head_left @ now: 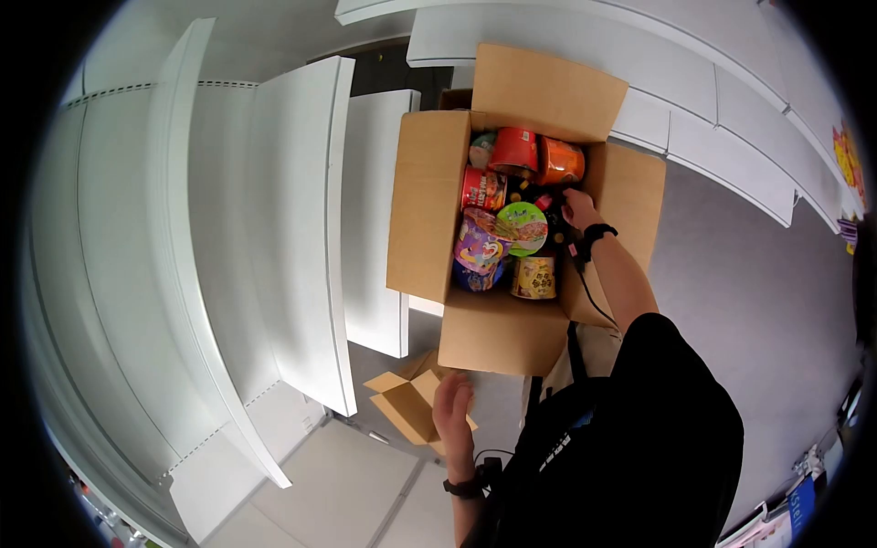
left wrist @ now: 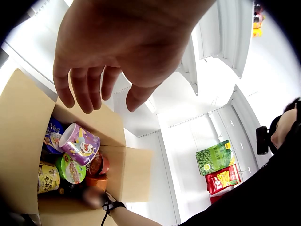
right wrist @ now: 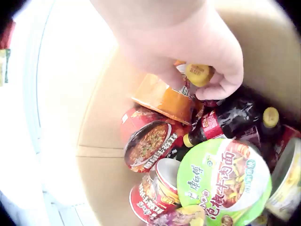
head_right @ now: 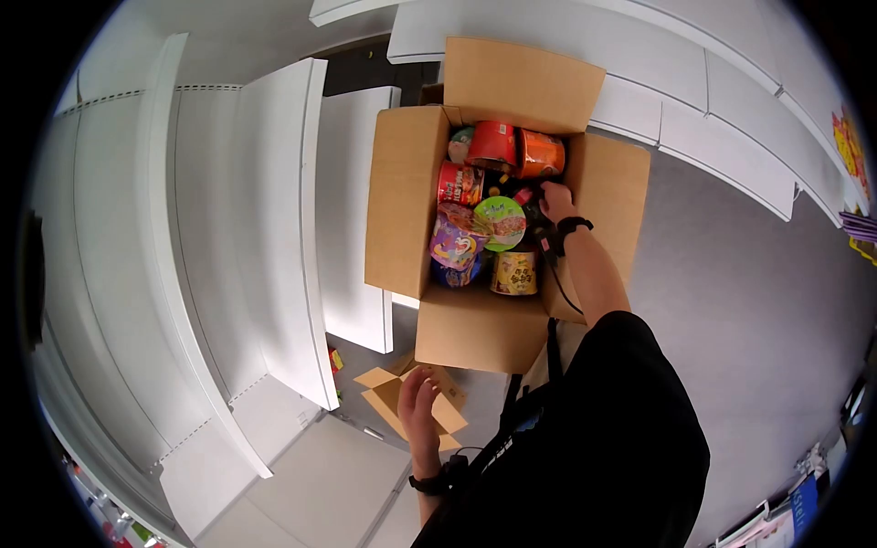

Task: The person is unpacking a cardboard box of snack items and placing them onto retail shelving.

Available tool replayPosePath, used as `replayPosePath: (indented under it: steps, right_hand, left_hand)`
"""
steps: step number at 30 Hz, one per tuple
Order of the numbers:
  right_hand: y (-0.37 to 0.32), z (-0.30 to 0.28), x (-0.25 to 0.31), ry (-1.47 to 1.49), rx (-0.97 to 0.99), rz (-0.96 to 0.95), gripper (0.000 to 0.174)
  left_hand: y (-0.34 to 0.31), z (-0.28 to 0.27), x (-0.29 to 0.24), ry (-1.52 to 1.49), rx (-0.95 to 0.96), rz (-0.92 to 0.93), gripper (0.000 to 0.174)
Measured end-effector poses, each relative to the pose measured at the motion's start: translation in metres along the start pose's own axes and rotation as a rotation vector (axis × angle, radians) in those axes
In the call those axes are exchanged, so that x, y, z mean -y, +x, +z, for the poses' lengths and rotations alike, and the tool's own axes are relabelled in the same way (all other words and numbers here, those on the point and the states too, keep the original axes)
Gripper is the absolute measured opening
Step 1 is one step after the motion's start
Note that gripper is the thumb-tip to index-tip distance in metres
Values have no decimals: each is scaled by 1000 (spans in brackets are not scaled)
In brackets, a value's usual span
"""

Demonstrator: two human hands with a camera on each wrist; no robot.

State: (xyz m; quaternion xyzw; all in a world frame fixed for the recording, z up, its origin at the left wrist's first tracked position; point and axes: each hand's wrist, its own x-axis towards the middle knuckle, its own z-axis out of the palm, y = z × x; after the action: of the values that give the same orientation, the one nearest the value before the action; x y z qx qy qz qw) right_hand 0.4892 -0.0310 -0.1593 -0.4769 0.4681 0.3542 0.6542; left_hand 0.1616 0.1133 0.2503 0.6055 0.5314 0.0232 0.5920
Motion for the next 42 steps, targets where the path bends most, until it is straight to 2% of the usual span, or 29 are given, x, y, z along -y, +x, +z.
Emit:
replayPosePath:
  steps: [8, 11, 12, 16, 19, 23, 31, 37, 40, 42]
  right_hand:
    - [-110, -24, 16, -85, 14, -173, 3]
    - [-144, -48, 24, -219, 144, -172, 12]
    - [-157, -51, 26, -211, 121, -160, 16]
    - [-205, -70, 34, -353, 256, -218, 18]
    - [-249, -73, 38, -491, 302, -333, 19]
    - [-307, -65, 44, -597, 391, -401, 20]
    - [-450, -6, 52, -864, 636, -479, 18]
    - [-528, 37, 45, -1063, 816, -525, 14]
    - [-554, 52, 34, -1055, 850, -562, 13]
    - [-583, 62, 28, -1083, 896, -546, 10]
  left_hand:
    - [-2, -29, 0, -95, 64, 123, 32]
    - [-2, -40, 2, -170, 68, 144, 31]
    - [-2, -44, 3, -182, 82, 170, 31]
    - [-7, -52, 0, -279, 107, 206, 33]
    - [-7, -60, 1, -271, 115, 258, 32]
    - [-3, -70, 11, -278, 158, 355, 34]
    - [-2, -74, 0, -360, 251, 460, 36]
    - [0, -72, -11, -392, 354, 514, 60]
    - [-8, -69, -23, -206, 225, 688, 75]
    - [-21, -72, -39, -137, 188, 735, 80]
